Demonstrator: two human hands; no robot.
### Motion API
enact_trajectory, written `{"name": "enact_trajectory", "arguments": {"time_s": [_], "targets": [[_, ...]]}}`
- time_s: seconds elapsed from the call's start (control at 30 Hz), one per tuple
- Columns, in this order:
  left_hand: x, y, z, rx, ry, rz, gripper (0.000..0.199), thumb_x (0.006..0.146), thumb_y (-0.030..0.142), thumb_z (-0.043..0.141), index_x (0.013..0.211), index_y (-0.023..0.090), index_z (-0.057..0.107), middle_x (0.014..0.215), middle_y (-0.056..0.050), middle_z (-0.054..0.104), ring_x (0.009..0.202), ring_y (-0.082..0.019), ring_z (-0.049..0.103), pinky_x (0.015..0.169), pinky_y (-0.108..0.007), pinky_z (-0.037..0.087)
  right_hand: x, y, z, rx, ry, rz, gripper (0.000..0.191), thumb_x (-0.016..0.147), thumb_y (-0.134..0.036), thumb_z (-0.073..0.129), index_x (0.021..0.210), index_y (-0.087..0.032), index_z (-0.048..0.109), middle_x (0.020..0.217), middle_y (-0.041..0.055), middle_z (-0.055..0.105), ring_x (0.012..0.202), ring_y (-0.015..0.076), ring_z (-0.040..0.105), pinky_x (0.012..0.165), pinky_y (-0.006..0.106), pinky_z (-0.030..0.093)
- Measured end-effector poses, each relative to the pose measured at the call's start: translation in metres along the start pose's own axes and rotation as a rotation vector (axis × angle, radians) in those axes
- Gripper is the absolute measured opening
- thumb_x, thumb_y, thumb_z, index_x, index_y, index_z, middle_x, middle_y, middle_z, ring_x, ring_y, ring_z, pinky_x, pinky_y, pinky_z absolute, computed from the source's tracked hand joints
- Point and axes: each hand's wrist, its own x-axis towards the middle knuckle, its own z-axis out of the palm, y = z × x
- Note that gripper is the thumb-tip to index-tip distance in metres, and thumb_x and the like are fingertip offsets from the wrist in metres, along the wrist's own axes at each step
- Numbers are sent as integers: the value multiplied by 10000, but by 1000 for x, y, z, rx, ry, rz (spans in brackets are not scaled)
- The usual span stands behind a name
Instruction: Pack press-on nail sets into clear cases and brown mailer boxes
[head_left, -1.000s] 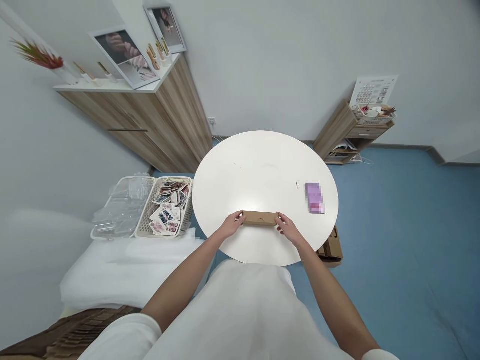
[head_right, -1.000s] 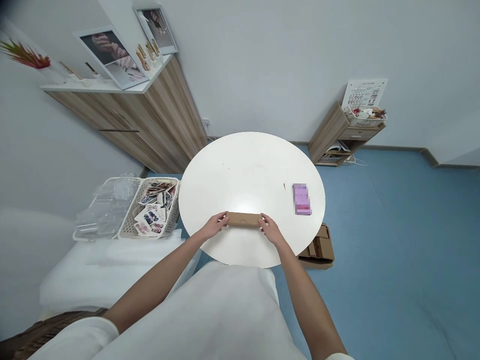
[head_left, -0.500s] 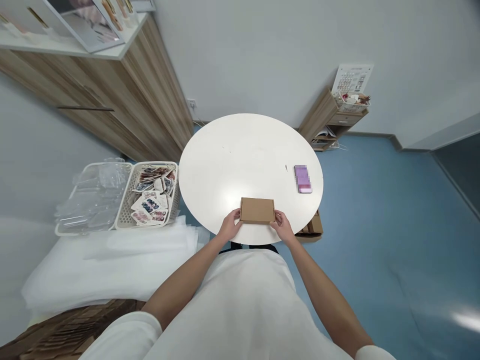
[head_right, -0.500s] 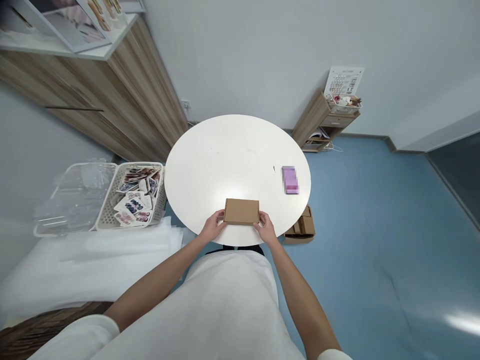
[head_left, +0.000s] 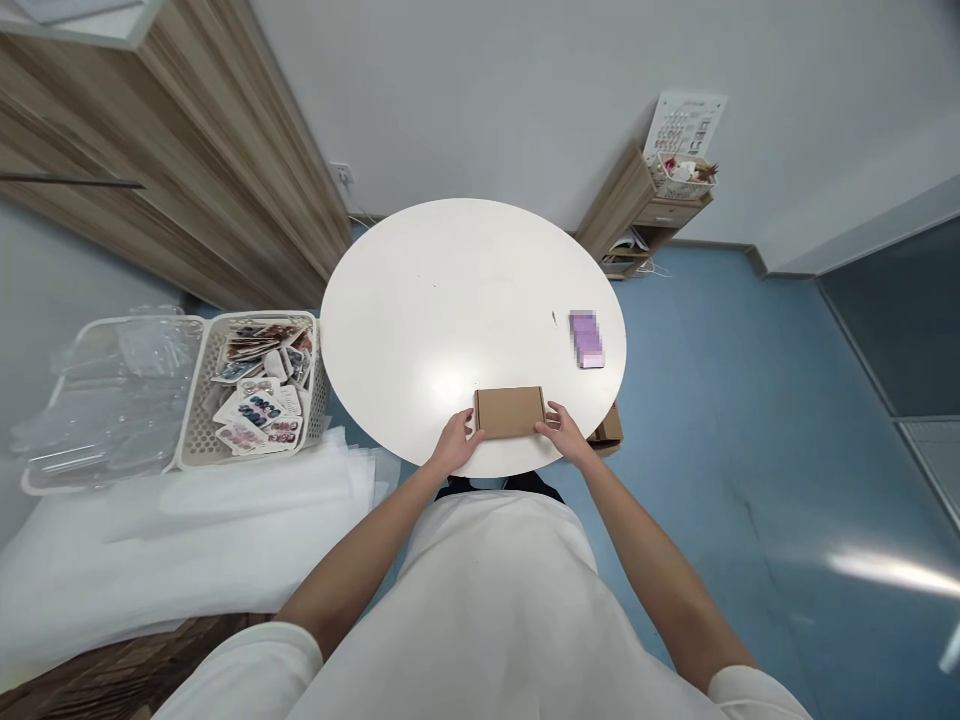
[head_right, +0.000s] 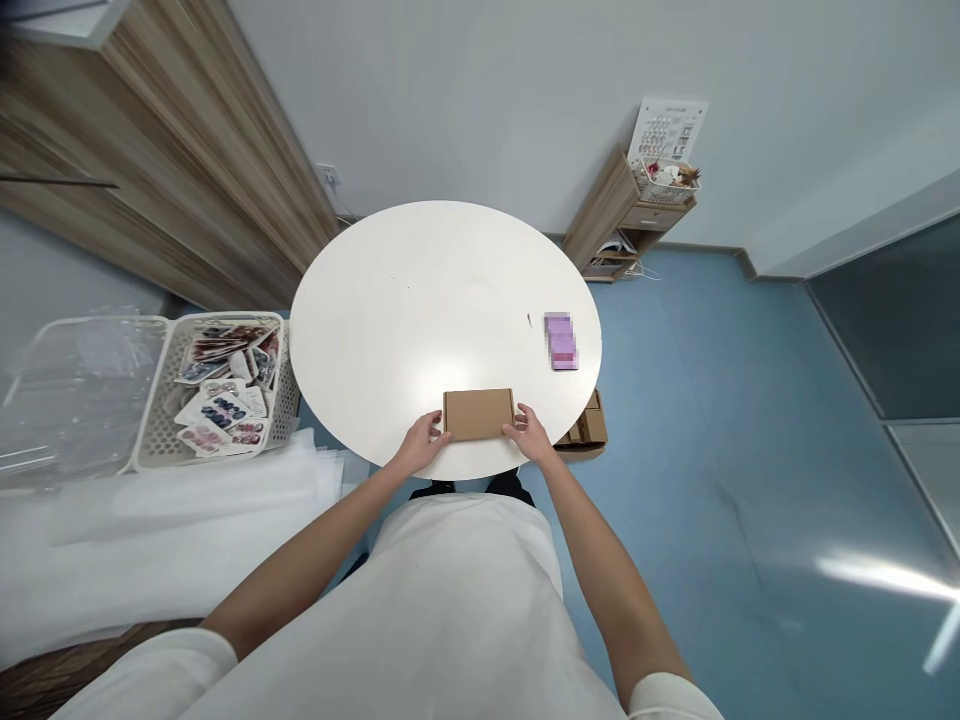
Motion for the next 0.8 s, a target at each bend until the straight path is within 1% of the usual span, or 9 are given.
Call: {"name": "enact_trajectory", "arguments": {"time_s": [0.1, 0.2, 0.33, 0.43, 0.53, 0.6, 0.7, 0.8], "targets": [[5, 7, 2, -41, 24, -55, 485, 756, 299, 506, 1206, 158, 389, 1147, -110, 482, 828, -151, 561, 775, -314, 442, 8, -9, -4, 8, -14, 45, 651, 688, -453, 539, 1256, -211, 333, 1167, 110, 492, 957, 182, 537, 801, 329, 428], [8, 17, 4, -91, 53, -105, 478, 742, 285, 522, 1190, 165, 407, 1078, -91, 525, 814, -151, 556, 752, -305, 447, 16, -13, -4, 105, -97, 72, 567, 723, -484, 484, 1220, -233, 375, 1130, 85, 516, 975, 183, 526, 744, 299, 446], [6, 32, 12, -191, 124, -186, 430, 766, 297, 489, 1176, 188, 421, 1073, -80, 528, 830, -148, 545, 736, -293, 449, 20, -7, -10, 199, -165, 83, 550, 713, -483, 510, 1200, -257, 390, 1105, 66, 518, 951, 176, 531, 700, 275, 450], [3, 49, 27, -209, 154, -225, 453, 766, 335, 496, 1193, 211, 409, 1138, -92, 457, 891, -157, 530, 758, -296, 446, 17, 5, -27, 273, -191, 68, 533, 708, -483, 522, 1183, -268, 412, 1062, 53, 519, 906, 167, 539, 680, 267, 450], [5, 75, 51, -152, 184, -241, 490, 755, 371, 510, 1211, 231, 396, 1153, -100, 386, 960, -176, 498, 791, -314, 441, 13, 23, -55, 347, -169, 10, 525, 704, -465, 536, 1178, -273, 417, 1022, 39, 506, 818, 141, 543, 655, 258, 452], [10, 95, 72, -119, 154, -220, 496, 760, 372, 502, 1223, 238, 383, 1121, -94, 388, 979, -182, 483, 787, -321, 446, 11, 38, -78, 382, -118, -34, 533, 696, -450, 549, 1180, -270, 418, 996, 31, 502, 757, 123, 535, 644, 259, 454], [22, 125, 108, -94, 45, -148, 511, 757, 367, 507, 1231, 237, 367, 1100, -88, 402, 990, -186, 471, 766, -317, 459, 7, 68, -117, 387, 7, -74, 544, 690, -430, 558, 1189, -258, 425, 987, 32, 502, 730, 117, 520, 666, 276, 458], [39, 151, 150, -46, -120, -85, 557, 742, 370, 528, 1247, 222, 346, 1115, -100, 400, 985, -194, 471, 746, -315, 465, 0, 104, -157, 351, 178, -62, 554, 694, -429, 550, 1202, -245, 428, 1009, 47, 504, 755, 129, 512, 709, 304, 458]]}}
